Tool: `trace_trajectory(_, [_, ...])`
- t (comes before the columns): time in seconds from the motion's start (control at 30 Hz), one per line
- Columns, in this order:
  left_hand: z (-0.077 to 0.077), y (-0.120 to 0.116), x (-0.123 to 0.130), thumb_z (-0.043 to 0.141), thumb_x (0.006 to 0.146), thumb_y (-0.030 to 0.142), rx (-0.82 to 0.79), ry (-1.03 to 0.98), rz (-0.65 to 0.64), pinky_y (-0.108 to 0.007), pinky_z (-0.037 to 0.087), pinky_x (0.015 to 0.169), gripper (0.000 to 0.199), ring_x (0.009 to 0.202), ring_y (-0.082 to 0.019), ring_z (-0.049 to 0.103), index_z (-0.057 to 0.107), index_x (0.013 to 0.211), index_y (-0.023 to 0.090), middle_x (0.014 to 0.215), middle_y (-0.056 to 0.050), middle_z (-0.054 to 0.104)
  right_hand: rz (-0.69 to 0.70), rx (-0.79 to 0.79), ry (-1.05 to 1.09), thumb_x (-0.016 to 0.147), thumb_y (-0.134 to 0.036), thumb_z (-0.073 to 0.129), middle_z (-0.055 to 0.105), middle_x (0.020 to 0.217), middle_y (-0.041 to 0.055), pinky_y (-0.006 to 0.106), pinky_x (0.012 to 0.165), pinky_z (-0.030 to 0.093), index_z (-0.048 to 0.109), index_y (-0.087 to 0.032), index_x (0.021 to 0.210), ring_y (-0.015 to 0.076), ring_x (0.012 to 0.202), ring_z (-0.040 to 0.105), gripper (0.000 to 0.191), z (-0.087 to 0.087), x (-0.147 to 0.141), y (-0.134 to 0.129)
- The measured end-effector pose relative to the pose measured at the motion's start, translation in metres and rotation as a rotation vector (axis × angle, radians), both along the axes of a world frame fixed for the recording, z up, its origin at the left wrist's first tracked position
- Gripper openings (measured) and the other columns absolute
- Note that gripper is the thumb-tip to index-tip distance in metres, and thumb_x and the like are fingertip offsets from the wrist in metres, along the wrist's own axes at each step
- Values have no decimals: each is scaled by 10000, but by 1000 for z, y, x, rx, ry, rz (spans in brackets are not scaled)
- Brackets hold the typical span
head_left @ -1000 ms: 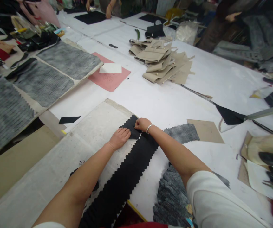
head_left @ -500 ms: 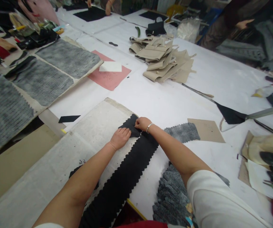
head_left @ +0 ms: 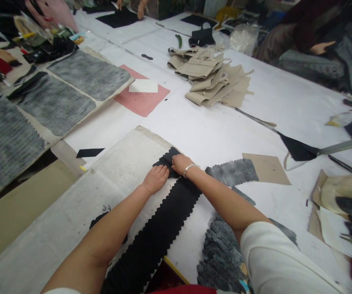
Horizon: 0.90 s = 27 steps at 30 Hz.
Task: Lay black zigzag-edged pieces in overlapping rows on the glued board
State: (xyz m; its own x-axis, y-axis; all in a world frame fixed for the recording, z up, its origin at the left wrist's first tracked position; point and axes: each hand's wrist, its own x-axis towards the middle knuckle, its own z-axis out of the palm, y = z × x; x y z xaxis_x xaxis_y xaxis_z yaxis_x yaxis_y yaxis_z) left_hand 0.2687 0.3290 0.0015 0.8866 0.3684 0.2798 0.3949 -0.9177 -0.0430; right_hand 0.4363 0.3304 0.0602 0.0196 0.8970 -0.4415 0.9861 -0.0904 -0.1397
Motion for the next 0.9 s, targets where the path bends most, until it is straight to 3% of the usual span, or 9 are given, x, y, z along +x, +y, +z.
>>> trace_trajectory(0.23, [3, -1, 1, 389, 885, 132, -43, 39, 22, -389, 449, 777, 285, 1003, -246, 572, 615, 1053, 87, 1112, -179, 627, -2, 5, 55, 793, -198, 543, 684, 975, 57, 238, 716, 428, 652, -199, 895, 180, 894, 614, 150, -4, 5, 4])
trace_trajectory(0.6, [3, -2, 4, 388, 880, 129, -54, 51, 48, -382, 433, 737, 281, 966, -251, 570, 611, 1040, 68, 1092, -186, 624, 4, 82, 30, 813, -255, 556, 686, 947, 71, 232, 721, 421, 659, -185, 895, 178, 881, 616, 149, -7, 5, 3])
trace_trajectory(0.9, [2, -3, 5, 370, 878, 120, -81, 51, 54, -393, 434, 734, 297, 968, -253, 565, 609, 1050, 76, 1084, -193, 621, -58, -59, 44, 801, -229, 537, 711, 890, 65, 215, 707, 432, 723, -186, 837, 168, 843, 637, 194, -4, 16, -6])
